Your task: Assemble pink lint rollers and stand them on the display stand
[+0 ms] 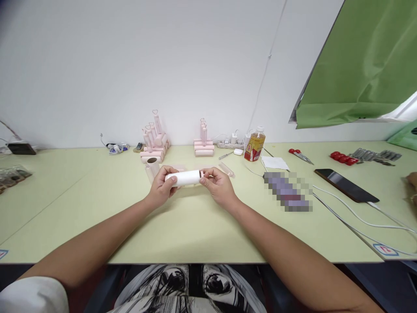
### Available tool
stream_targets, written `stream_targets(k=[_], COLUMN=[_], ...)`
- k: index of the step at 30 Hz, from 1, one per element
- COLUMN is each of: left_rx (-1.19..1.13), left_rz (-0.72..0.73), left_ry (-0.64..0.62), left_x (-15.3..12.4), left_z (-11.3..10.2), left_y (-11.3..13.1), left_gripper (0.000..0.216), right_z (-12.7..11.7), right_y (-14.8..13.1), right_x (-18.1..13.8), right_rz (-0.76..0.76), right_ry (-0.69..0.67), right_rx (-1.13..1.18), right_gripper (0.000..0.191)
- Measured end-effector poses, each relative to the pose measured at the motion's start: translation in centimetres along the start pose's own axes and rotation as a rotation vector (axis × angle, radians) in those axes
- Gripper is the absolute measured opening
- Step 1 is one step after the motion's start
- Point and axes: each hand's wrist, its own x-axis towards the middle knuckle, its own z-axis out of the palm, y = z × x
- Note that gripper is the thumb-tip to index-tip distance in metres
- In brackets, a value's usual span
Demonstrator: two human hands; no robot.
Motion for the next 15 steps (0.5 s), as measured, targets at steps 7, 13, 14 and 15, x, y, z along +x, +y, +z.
stream_targets(k=[7, 13, 14, 15], left_rx=[0.165, 0.306, 0.317, 0.322], left_rz=[0.05, 0.109, 0.134, 0.152], left_ry=[-0.054, -0.067, -0.06, -0.051], left_x=[-0.09, -0.26, -0.3, -0.34], left_z=[-0.28, -0.26, -0.2, -0.14], left_y=[-0.3, 0.11, 0.15, 0.18], left_gripper=[0.026, 0.024, 0.026, 0.029], right_z=[0.0, 0.25, 0.35, 0.47], right_y=[0.26, 0.34, 0.33, 0.3], right_x=[-0.04, -0.28, -0.41, -0.55], right_rz=[-0.026, -0.049, -0.055, -0.061], right_ry=[-0.022, -0.023, -0.031, -0.042], right_rx=[-0.013, 0.001, -0.001, -0.004], right_gripper=[0.037, 0.035, 0.035, 0.036])
